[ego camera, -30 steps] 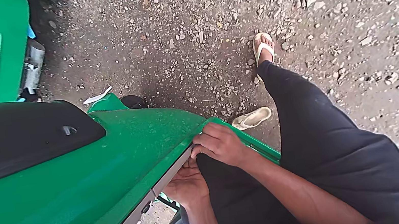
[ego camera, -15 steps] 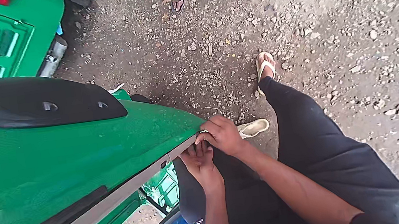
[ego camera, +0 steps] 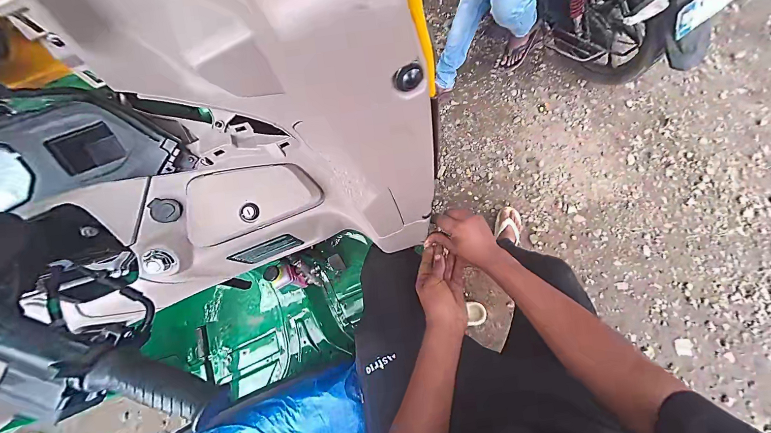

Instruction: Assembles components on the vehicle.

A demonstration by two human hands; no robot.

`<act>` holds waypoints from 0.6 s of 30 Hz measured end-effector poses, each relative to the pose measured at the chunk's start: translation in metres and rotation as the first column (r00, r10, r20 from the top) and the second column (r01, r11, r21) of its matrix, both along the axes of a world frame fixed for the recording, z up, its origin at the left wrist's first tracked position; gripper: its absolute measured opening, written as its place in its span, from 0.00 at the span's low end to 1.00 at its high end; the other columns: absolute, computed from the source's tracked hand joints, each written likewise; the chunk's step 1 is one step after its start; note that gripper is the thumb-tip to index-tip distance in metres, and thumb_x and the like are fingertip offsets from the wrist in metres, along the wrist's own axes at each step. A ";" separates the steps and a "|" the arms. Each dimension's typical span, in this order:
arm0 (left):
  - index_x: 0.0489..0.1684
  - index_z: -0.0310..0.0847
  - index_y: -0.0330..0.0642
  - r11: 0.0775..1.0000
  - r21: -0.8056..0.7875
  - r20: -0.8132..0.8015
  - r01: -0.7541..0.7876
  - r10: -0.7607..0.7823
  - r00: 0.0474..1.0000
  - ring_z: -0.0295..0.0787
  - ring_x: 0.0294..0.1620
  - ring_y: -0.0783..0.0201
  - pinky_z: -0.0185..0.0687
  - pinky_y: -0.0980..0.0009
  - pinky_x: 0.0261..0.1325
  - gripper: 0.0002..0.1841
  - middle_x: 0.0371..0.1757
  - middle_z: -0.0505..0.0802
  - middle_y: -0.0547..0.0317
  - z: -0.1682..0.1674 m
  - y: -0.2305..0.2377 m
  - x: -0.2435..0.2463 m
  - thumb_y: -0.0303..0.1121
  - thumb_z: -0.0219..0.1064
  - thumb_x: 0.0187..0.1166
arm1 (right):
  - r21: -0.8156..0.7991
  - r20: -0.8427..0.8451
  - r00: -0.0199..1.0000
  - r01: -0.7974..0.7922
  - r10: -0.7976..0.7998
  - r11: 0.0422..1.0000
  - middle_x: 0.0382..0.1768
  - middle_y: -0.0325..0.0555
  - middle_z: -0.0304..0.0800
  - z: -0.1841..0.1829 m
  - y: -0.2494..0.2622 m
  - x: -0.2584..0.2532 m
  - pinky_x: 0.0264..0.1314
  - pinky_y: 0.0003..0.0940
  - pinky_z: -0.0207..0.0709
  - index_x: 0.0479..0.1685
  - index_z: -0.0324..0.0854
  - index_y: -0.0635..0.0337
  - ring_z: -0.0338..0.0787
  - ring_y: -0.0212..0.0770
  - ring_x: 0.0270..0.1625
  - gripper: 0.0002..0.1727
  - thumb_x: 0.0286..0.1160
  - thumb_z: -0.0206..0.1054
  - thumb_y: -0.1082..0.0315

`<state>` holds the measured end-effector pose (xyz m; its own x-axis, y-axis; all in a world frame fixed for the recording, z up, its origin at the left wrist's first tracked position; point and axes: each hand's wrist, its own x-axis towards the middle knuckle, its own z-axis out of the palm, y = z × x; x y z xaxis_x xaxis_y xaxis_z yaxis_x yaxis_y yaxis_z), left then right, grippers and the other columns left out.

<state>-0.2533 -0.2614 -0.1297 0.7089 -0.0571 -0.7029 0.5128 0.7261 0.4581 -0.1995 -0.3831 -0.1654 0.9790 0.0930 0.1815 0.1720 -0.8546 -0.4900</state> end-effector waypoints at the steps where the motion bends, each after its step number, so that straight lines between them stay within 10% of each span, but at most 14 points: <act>1: 0.80 0.67 0.34 0.999 -0.054 -0.015 -0.009 0.008 1.000 0.89 0.65 0.52 0.85 0.56 0.69 0.20 0.71 0.85 0.42 -0.005 -0.001 0.003 0.30 0.51 0.93 | -0.024 -0.004 1.000 -0.018 0.018 1.000 0.39 0.52 0.93 0.002 -0.001 0.000 0.48 0.55 0.88 0.49 0.92 0.56 0.94 0.54 0.46 0.18 0.75 0.73 0.51; 6: 0.69 0.72 0.32 0.988 -0.060 0.086 -0.145 0.150 0.985 0.92 0.54 0.54 0.90 0.58 0.59 0.14 0.59 0.89 0.44 -0.042 -0.017 0.008 0.28 0.56 0.91 | 0.111 -0.185 0.982 -0.024 0.045 0.994 0.43 0.53 0.94 0.011 -0.007 0.013 0.52 0.64 0.85 0.49 0.92 0.57 0.94 0.56 0.47 0.17 0.71 0.78 0.54; 11: 0.75 0.68 0.42 0.890 -0.370 -0.060 -0.266 0.263 0.963 0.91 0.57 0.55 0.89 0.60 0.61 0.17 0.63 0.88 0.48 -0.059 -0.019 0.009 0.37 0.51 0.95 | 0.175 -0.302 0.949 -0.038 0.091 0.984 0.19 0.51 0.81 0.026 -0.002 0.028 0.34 0.56 0.75 0.18 0.81 0.65 0.80 0.48 0.25 0.18 0.59 0.85 0.65; 18: 0.54 0.73 0.44 0.748 -0.545 -0.129 -0.378 0.371 0.920 0.92 0.39 0.63 0.91 0.70 0.47 0.06 0.43 0.90 0.56 -0.075 -0.032 0.020 0.27 0.51 0.92 | 0.075 -0.349 0.937 -0.010 0.035 0.997 0.32 0.57 0.91 0.030 -0.001 0.039 0.46 0.66 0.80 0.30 0.88 0.65 0.91 0.56 0.39 0.13 0.57 0.85 0.67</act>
<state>-0.2329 -0.2932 -0.2047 0.7478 -0.1669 -0.6426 0.1487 0.9854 -0.0830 -0.1609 -0.3844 -0.1351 0.9796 0.1153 -0.1648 -0.0021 -0.8134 -0.5818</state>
